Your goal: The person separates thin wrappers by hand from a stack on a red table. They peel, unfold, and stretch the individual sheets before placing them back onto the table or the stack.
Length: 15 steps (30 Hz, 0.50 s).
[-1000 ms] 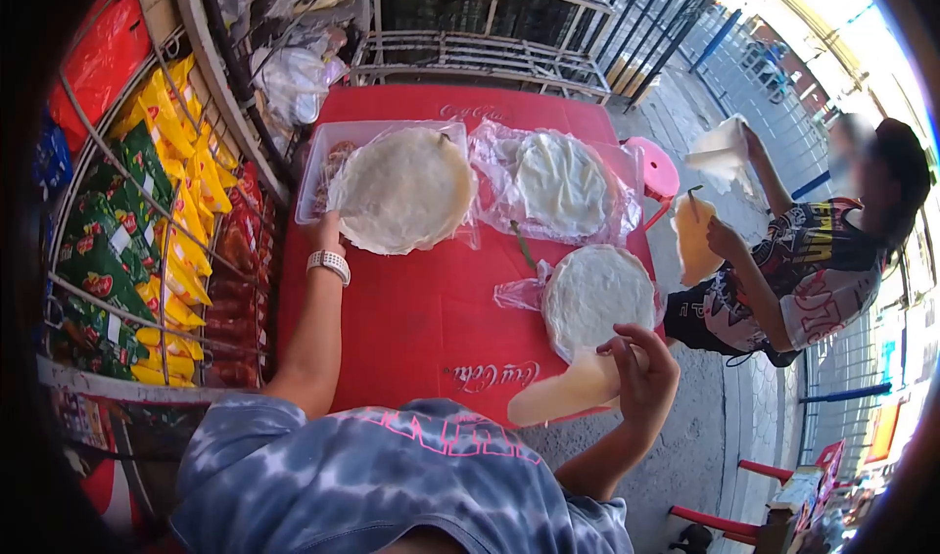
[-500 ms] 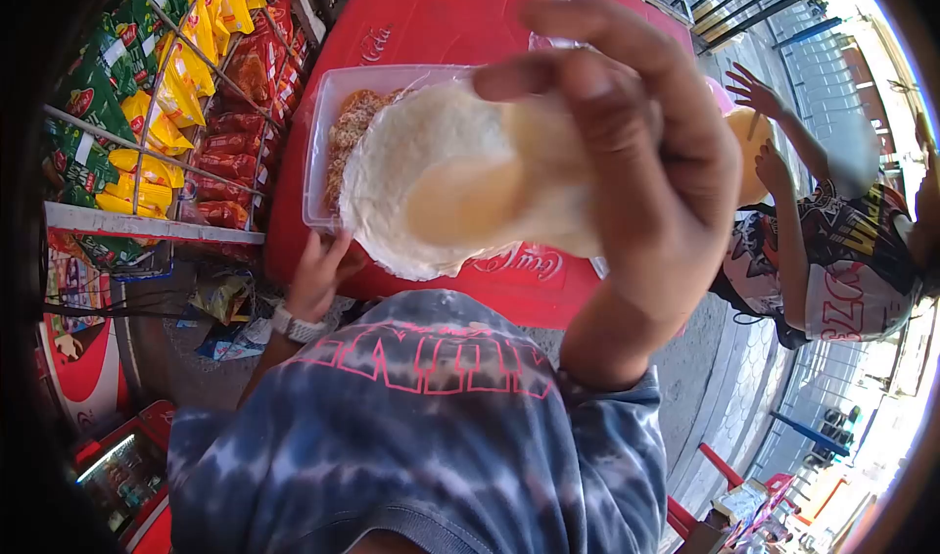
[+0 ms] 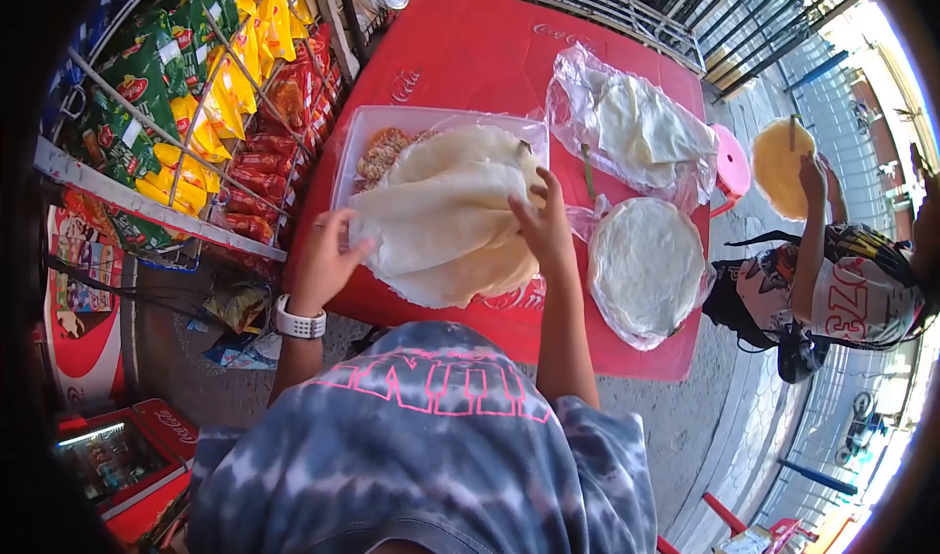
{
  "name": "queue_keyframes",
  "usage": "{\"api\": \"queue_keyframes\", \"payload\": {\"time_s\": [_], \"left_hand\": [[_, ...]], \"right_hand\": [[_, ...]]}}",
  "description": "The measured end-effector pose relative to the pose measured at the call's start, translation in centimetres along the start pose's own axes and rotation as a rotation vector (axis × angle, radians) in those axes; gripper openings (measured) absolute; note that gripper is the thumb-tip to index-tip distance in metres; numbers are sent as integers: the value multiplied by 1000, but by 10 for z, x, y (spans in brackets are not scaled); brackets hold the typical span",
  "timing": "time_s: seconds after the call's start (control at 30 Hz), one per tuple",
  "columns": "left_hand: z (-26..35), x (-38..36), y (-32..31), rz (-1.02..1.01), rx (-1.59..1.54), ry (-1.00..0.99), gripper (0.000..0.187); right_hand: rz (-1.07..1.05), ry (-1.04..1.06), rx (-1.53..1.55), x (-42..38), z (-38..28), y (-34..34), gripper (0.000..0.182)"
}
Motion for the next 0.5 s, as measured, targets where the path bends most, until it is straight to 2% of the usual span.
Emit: {"api": "queue_keyframes", "payload": {"time_s": [0.03, 0.1, 0.17, 0.2, 0.23, 0.3, 0.33, 0.37, 0.47, 0.5], "left_hand": [[8, 1, -1, -54, 61, -33, 39], [27, -2, -1, -178, 180, -106, 41], [37, -3, -6, -221, 170, -246, 42], [42, -4, -9, -248, 164, -313, 42], [42, -5, -15, -252, 101, -332, 34], [35, -5, -21, -235, 17, -329, 27], [36, -2, -20, -224, -25, -326, 23], [40, 1, -13, -215, -133, -307, 15], [32, 10, 5, -189, -410, 25, 17], [26, 19, 12, -104, -409, -1, 18]], "right_hand": [[36, 44, -50, -5, 6, -2, 63], [-39, -22, 143, -15, 10, -5, 65], [-88, -116, 304, -22, 2, -6, 66], [-182, -156, 460, -25, -1, -5, 67], [-277, -191, 616, -27, -5, -4, 67], [-415, -199, 872, -37, -34, -10, 72], [-387, -234, 879, -45, -52, -15, 71], [-449, -185, 800, -43, -53, -14, 70], [-517, -87, 630, -22, -59, -10, 63], [-453, -74, 634, -12, -67, -13, 57]]}}
Point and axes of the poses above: each hand's wrist, its own x-axis towards the middle knuckle, its own y-axis out of the back of the hand, z = x × y, the point moved 2 cm from there along x, towards the middle knuckle, and after that the axes turned 4 degrees about x, right-handed, at the moved point
